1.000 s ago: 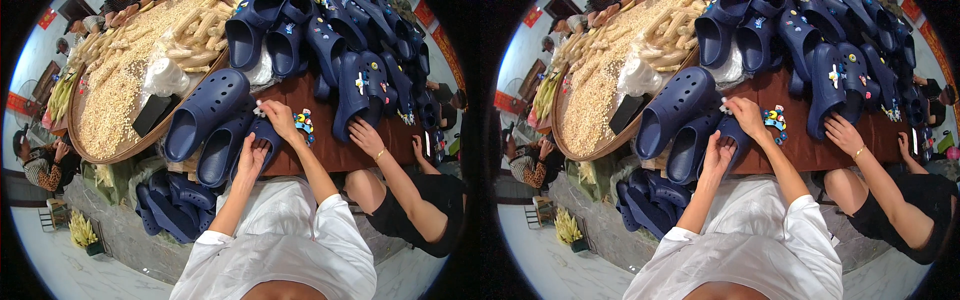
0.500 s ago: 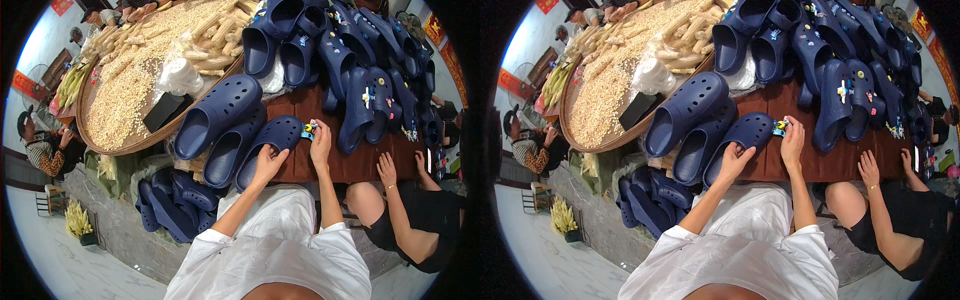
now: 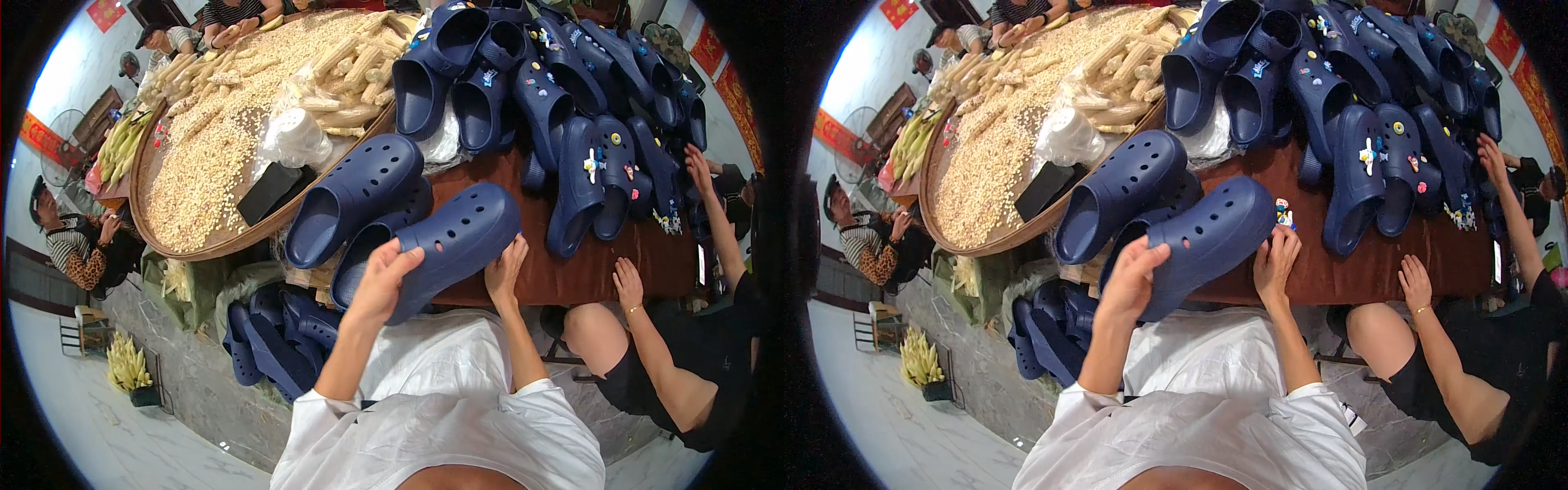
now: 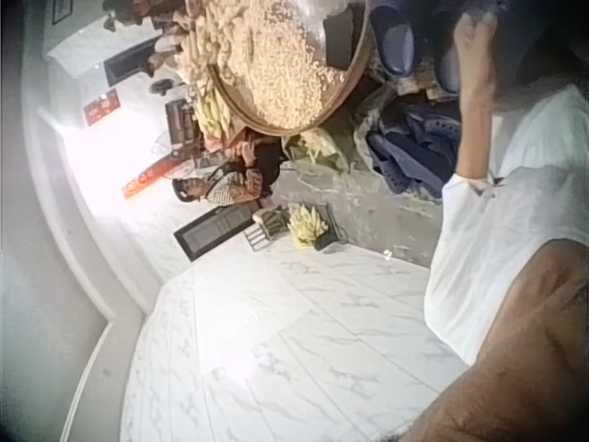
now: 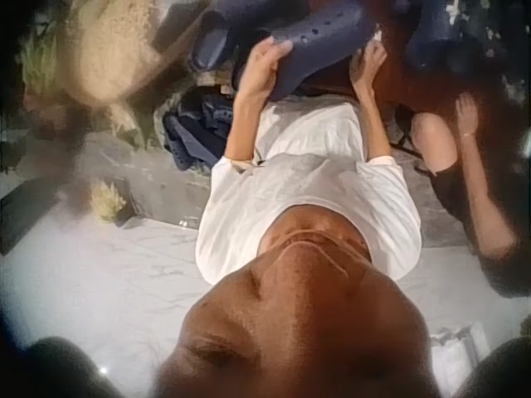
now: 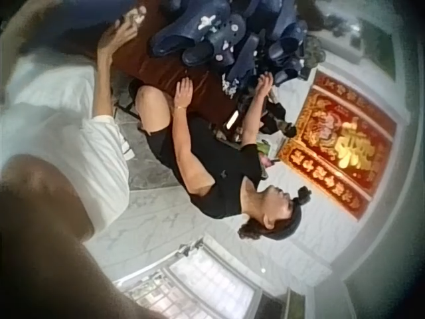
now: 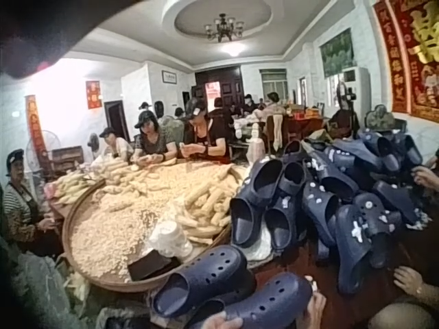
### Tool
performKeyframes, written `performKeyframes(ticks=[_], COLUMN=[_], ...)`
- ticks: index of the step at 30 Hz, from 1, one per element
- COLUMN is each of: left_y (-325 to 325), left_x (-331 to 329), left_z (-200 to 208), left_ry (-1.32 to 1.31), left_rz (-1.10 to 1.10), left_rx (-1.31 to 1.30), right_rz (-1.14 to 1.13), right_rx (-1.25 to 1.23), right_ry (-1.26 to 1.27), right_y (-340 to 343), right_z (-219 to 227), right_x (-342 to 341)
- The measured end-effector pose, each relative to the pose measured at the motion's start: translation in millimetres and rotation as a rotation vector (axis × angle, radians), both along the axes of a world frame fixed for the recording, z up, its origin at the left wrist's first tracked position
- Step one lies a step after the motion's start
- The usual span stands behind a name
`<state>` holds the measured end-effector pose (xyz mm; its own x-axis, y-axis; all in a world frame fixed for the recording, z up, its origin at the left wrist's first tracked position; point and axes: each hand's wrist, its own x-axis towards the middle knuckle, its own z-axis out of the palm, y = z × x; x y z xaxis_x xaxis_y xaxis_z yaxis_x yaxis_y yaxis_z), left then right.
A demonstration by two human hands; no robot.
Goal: Decorating and finishing shoes by attaching small charms to the holes of rubber clogs.
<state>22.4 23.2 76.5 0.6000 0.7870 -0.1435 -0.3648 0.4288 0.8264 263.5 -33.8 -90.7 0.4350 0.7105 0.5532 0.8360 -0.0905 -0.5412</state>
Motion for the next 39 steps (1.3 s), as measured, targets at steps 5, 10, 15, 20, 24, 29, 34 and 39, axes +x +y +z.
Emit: performKeyframes(ticks=[5,10,15,20,24,29,34,39], left_y=[35,108,213,278,258,256,172,91], left_x=[-13,-7,-2,-15,6,-30,-3,2], left_z=[77,114,68,4,4,-24,28,21], left_ry=[0.132,0.303,0.59,0.679,0.757,0.791,1.142,0.711], left_rz=[0.019,0.138,0.16,0.409,0.242,0.337,0.532,0.629], left_rx=[0.276,0.474,0.635,0.661,0.78,0.948,1.223,1.379], right_rz=[0.012,0.015,0.015,0.017,-0.013,-0.017,-0.014,-0.138], right_rx=[-0.008,-0.028,-0.01,0.004,-0.026,-0.042,0.06,0.127], right_ry=[0.096,0.124,0.131,0.137,0.154,0.148,0.101,-0.183], right_y=[-1,-2,-3,1,-3,5,29,87], right_z=[8,5,6,4,5,14,43,71], right_x=[-2,2,2,-3,5,-6,30,70])
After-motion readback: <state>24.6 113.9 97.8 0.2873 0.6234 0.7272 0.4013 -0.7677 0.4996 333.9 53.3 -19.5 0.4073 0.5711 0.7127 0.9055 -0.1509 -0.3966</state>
